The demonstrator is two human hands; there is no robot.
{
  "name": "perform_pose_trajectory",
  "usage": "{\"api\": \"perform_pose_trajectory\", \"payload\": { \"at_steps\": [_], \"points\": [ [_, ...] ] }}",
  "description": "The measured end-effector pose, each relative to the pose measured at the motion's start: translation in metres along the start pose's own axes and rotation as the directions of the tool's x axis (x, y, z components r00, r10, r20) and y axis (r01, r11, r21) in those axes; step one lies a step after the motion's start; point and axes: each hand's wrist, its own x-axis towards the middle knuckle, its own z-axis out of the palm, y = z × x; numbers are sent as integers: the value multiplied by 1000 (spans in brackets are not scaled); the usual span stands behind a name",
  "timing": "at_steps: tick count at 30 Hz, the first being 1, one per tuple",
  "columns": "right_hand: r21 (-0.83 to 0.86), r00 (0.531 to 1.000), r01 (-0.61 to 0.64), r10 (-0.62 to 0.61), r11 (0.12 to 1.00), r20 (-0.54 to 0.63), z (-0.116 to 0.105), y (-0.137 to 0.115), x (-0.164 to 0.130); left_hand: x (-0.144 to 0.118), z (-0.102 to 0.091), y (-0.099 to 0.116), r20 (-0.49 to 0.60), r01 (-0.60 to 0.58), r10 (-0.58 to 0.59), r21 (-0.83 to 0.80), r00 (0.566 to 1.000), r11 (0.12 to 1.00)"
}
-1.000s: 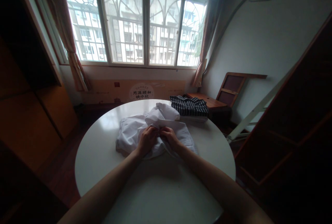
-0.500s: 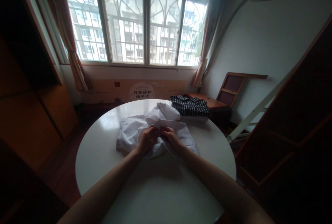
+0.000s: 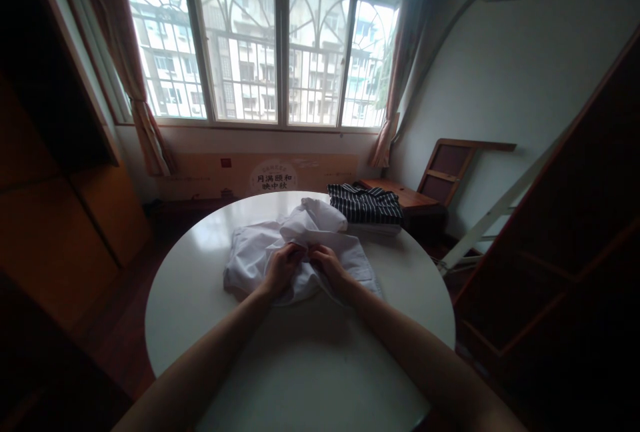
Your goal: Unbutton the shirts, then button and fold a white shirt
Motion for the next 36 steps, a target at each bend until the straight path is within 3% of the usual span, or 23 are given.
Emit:
{"api": "perform_pose_trajectory", "payload": {
  "at_steps": [12, 17, 20, 23, 26, 31, 33, 36],
  "points": [
    [28, 997, 4, -1, 1000, -83, 0, 6, 6, -2, 0, 5, -54, -25, 28, 56, 998, 998],
    [-23, 985, 49, -52, 999, -163, -5, 1, 10, -1, 0, 3, -263, 47, -44, 6, 964, 999],
    [-131, 971, 143, -165, 981, -174, -14, -7, 12, -1, -3, 4, -376, 87, -78, 6, 924, 996],
    [-344, 964, 215, -255, 914, -74, -24, -15, 11, 0, -6, 6, -430, 128, -107, 20, 896, 992],
    [-560, 949, 306, -293, 770, 115, -31, -20, 7, 0, -9, 5, -461, 138, -95, 61, 883, 989],
    [-686, 860, 508, -347, 520, 374, -28, -22, -1, 0, -11, 5, -465, 103, 3, 203, 885, 974],
    [-694, 850, 523, -359, 495, 385, -27, -22, 1, -2, -12, 9, -462, 21, 122, 291, 879, 956],
    [-686, 881, 470, -347, 555, 323, -27, -22, 5, -8, -13, 22, -359, -186, 330, 381, 873, 906]
  ]
}}
